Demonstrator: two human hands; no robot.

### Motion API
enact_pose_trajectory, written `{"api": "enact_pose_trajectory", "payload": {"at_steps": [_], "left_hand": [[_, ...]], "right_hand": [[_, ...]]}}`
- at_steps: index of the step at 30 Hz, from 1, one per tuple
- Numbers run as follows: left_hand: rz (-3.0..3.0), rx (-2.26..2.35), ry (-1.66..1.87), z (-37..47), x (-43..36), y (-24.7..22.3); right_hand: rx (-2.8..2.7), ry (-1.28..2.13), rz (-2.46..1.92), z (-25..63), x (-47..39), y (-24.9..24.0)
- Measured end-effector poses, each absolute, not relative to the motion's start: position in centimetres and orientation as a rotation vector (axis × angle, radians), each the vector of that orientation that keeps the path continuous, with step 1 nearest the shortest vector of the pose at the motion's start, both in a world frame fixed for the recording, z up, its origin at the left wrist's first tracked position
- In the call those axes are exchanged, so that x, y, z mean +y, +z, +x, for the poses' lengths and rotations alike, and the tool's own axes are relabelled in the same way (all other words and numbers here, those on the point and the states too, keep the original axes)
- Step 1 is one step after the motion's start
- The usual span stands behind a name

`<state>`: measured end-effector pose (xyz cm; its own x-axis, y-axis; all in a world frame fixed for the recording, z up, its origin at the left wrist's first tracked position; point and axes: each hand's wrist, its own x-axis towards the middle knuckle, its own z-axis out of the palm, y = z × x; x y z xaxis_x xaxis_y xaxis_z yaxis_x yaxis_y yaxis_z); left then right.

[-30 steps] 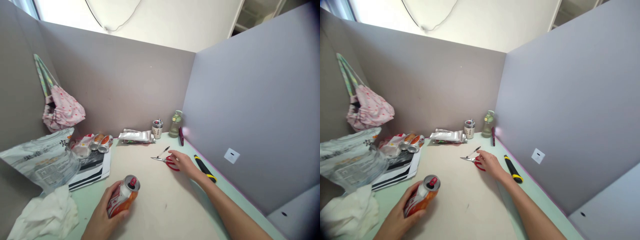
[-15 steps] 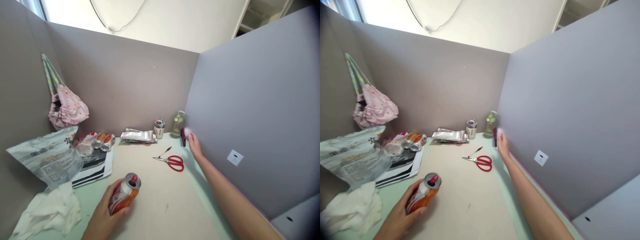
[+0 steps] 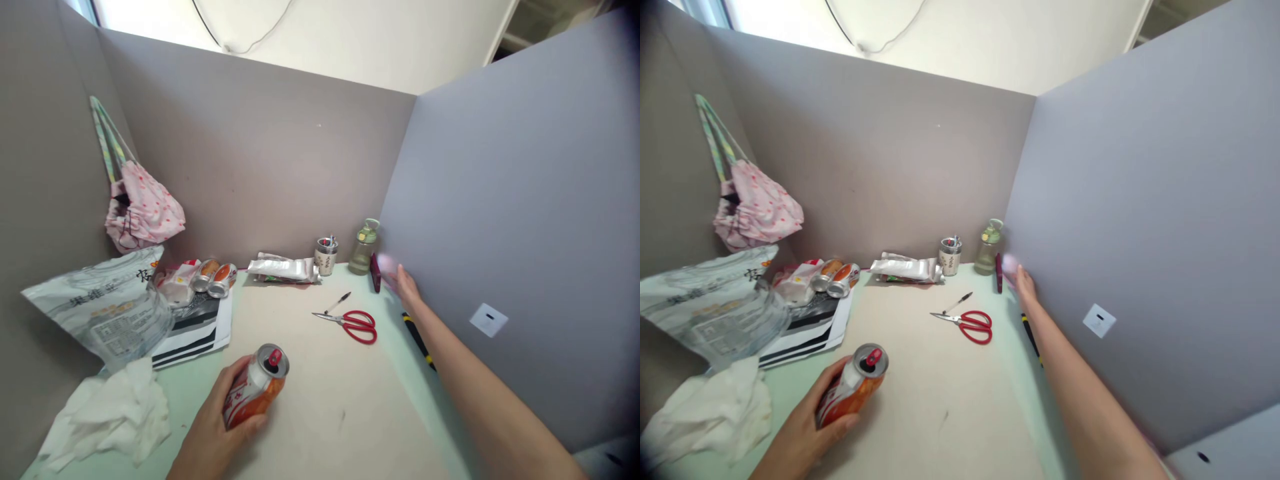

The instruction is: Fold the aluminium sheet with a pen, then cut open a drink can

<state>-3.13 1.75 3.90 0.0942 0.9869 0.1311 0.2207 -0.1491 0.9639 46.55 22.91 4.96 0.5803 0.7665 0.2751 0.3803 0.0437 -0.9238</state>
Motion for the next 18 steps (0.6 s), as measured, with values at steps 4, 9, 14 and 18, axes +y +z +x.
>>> {"api": "enact_pose_trajectory", "payload": {"at_steps": [4,9,14,18], "left_hand": [[1.532,1.234,1.146,-3.2,1.7,4.2],[1.534,1.261,1.147,-3.0,1.5,4.3],[1.544,1.265,1.138,-2.7,1.4,4.1],[1.546,1.274,1.138,-2.6,1.5,4.0]], "right_hand": [[-1.038,0.409,-1.591,47.0,20.5,5.1],[-1.145,0.411,-1.595,46.9,16.4,5.1],[-1.162,0.415,-1.589,46.7,14.3,4.5],[-1.151,0.442,-1.575,46.5,16.4,4.5]]}}
